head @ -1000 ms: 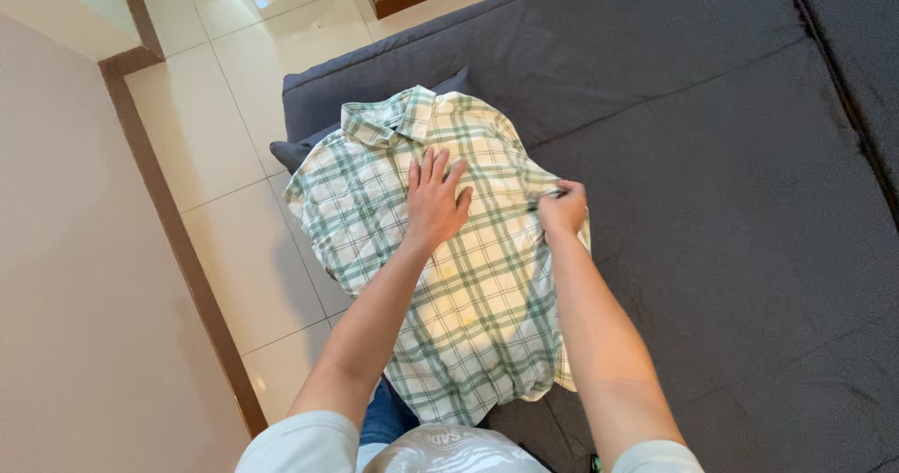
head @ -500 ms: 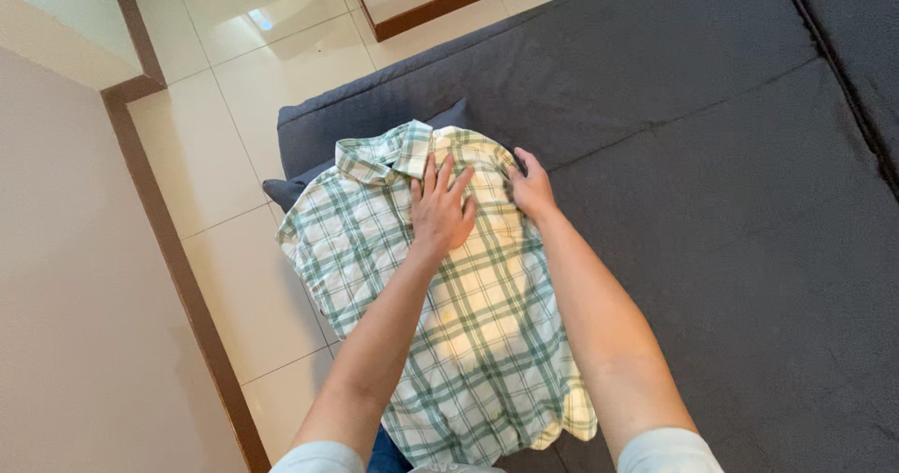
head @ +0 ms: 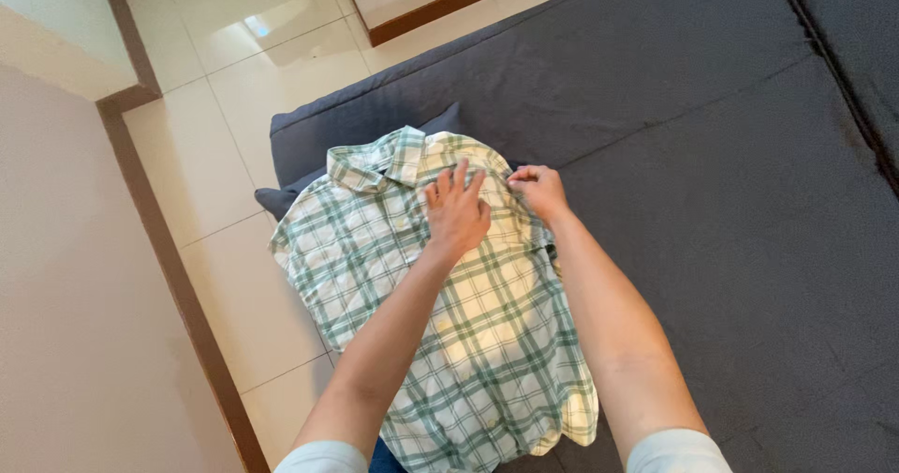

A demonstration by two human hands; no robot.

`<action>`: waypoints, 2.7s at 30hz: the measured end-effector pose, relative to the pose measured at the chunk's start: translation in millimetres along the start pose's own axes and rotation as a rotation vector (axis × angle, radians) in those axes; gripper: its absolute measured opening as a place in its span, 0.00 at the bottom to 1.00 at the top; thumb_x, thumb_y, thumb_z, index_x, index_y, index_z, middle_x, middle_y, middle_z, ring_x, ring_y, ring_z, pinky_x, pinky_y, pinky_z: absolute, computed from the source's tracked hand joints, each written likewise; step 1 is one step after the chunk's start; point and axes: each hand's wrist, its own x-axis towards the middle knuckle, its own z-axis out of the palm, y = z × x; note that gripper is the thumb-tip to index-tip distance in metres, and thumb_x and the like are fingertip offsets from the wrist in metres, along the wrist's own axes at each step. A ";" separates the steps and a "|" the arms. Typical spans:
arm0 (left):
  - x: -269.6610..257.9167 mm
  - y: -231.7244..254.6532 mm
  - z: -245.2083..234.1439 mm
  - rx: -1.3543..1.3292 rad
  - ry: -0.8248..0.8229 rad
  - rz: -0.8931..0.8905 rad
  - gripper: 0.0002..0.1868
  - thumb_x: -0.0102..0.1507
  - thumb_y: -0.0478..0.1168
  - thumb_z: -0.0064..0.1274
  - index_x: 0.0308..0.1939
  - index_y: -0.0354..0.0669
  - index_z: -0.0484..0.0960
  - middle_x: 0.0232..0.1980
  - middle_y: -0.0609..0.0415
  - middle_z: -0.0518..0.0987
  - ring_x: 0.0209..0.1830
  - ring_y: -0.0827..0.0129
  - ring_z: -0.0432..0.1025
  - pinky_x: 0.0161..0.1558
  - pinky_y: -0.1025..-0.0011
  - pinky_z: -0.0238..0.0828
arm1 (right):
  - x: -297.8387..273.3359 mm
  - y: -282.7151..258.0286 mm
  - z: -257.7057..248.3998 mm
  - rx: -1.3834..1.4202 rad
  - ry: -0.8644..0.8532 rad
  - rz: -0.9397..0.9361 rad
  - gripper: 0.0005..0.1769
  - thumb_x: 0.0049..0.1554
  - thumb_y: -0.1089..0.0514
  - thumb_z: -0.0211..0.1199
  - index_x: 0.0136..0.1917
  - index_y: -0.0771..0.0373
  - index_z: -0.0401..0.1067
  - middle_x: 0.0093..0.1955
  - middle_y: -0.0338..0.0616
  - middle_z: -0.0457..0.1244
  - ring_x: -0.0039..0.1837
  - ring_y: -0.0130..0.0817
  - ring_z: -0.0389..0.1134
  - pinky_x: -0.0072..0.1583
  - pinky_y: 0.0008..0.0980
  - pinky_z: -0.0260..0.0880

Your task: The person folds a dark sweater and a plaid shirt on a bed, then places the folded sweater into a wardrobe.

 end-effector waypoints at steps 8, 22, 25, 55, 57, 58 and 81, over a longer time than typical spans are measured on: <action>14.2 2.6 23.1 0.006 0.037 0.138 0.21 0.60 0.43 0.53 0.58 0.49 0.82 0.69 0.49 0.71 0.78 0.52 0.54 0.75 0.48 0.43 | 23.4 42.3 12.5 0.188 -0.185 0.068 0.22 0.55 0.69 0.59 0.64 0.66 0.75 0.76 0.42 0.56 0.75 0.37 0.58 0.70 0.35 0.59; 77.1 16.3 13.8 -0.144 -0.029 0.205 0.40 0.53 0.34 0.53 0.72 0.50 0.73 0.46 0.41 0.80 0.53 0.47 0.71 0.55 0.51 0.60 | -36.7 -69.8 -1.8 -0.048 0.265 -0.413 0.21 0.49 0.75 0.62 0.56 0.64 0.74 0.45 0.42 0.68 0.50 0.34 0.72 0.54 0.34 0.71; 91.5 16.7 25.0 -0.158 -0.069 0.196 0.09 0.63 0.39 0.55 0.47 0.48 0.79 0.38 0.47 0.82 0.50 0.49 0.75 0.53 0.49 0.64 | -37.9 -79.5 -11.3 0.026 0.250 -0.368 0.17 0.52 0.72 0.63 0.55 0.63 0.74 0.45 0.42 0.68 0.49 0.36 0.70 0.53 0.34 0.72; 50.3 98.8 4.9 -0.240 -0.363 0.224 0.10 0.60 0.41 0.56 0.44 0.49 0.78 0.37 0.39 0.83 0.43 0.40 0.77 0.45 0.46 0.71 | -175.6 -118.4 -108.7 -0.751 0.270 -0.225 0.15 0.42 0.57 0.69 0.46 0.54 0.78 0.46 0.44 0.71 0.52 0.51 0.72 0.51 0.49 0.70; 42.9 92.1 -4.1 -0.240 -0.253 0.103 0.12 0.58 0.40 0.57 0.44 0.46 0.74 0.36 0.38 0.82 0.40 0.38 0.76 0.43 0.45 0.69 | -193.1 -114.1 -119.2 -0.889 0.218 -0.020 0.18 0.41 0.55 0.73 0.47 0.52 0.79 0.43 0.49 0.70 0.49 0.52 0.71 0.51 0.50 0.68; 34.8 88.3 -7.5 -0.235 -0.255 0.104 0.12 0.58 0.40 0.57 0.44 0.46 0.74 0.36 0.38 0.82 0.40 0.38 0.76 0.43 0.45 0.69 | -203.5 -109.4 -124.1 -0.883 0.219 -0.019 0.18 0.41 0.55 0.73 0.47 0.52 0.79 0.43 0.49 0.70 0.49 0.52 0.71 0.51 0.50 0.68; -142.7 94.3 18.0 -0.530 -0.152 -0.283 0.31 0.53 0.28 0.52 0.61 0.50 0.72 0.46 0.36 0.82 0.52 0.39 0.75 0.53 0.47 0.68 | -388.4 -39.2 -10.2 -0.514 -0.024 -0.065 0.39 0.39 0.63 0.66 0.67 0.57 0.68 0.56 0.47 0.64 0.54 0.47 0.71 0.54 0.44 0.72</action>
